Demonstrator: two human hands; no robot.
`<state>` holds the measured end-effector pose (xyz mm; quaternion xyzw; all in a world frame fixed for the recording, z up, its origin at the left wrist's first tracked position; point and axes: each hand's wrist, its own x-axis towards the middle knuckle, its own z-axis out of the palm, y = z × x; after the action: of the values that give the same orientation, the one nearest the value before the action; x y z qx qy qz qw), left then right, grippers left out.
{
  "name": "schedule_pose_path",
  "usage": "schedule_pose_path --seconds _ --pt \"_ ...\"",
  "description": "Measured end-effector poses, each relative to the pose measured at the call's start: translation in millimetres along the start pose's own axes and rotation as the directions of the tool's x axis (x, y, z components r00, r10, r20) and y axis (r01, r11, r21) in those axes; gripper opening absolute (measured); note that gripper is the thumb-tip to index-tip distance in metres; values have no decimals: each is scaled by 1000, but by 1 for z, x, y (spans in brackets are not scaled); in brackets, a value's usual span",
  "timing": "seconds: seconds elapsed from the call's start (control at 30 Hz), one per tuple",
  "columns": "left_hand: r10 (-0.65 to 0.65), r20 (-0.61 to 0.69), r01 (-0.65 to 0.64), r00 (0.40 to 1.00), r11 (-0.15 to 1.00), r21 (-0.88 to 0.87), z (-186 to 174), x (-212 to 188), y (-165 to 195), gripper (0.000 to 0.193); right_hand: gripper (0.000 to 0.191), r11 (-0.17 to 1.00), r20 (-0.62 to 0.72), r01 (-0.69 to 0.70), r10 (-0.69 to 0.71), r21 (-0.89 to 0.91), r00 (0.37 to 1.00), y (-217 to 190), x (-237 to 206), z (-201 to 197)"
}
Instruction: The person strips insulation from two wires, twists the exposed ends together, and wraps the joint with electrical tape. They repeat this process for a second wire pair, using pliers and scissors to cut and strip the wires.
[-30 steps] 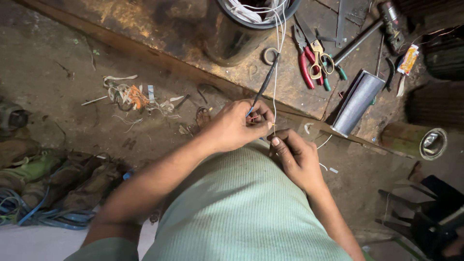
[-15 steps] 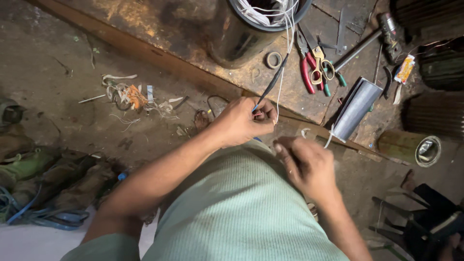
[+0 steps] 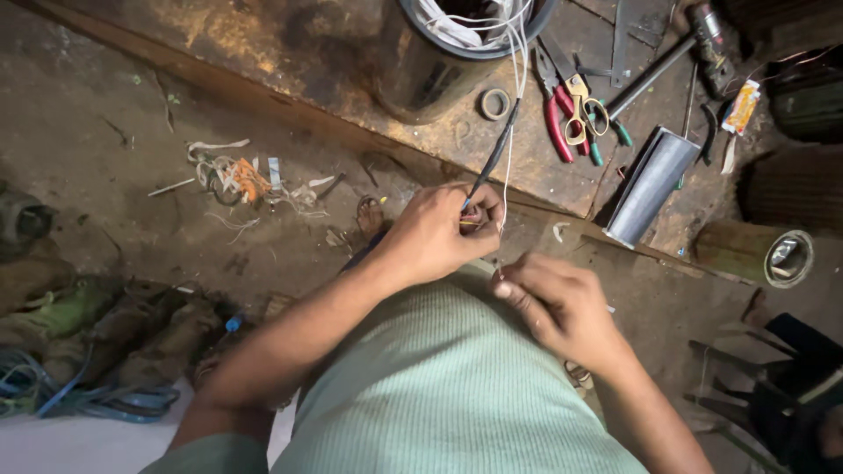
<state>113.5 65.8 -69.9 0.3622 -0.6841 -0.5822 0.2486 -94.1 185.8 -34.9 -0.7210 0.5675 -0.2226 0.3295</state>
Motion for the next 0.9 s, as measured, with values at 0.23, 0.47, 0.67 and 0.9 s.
schedule_pose_path --seconds 0.23,0.47,0.67,0.9 --pt "-19 49 17 999 999 52 -9 6 2 18 15 964 -144 -45 7 -260 990 43 67 -3" --pt "-40 57 35 998 994 100 -13 1 4 20 17 984 -62 136 -144 -116 988 18 14 2" --pt "85 44 -88 995 993 78 -19 4 4 18 13 991 -49 -46 40 -126 998 34 59 6" --pt "-20 103 8 994 993 115 -19 -1 1 19 20 957 -67 -154 141 -244 988 16 30 -1"
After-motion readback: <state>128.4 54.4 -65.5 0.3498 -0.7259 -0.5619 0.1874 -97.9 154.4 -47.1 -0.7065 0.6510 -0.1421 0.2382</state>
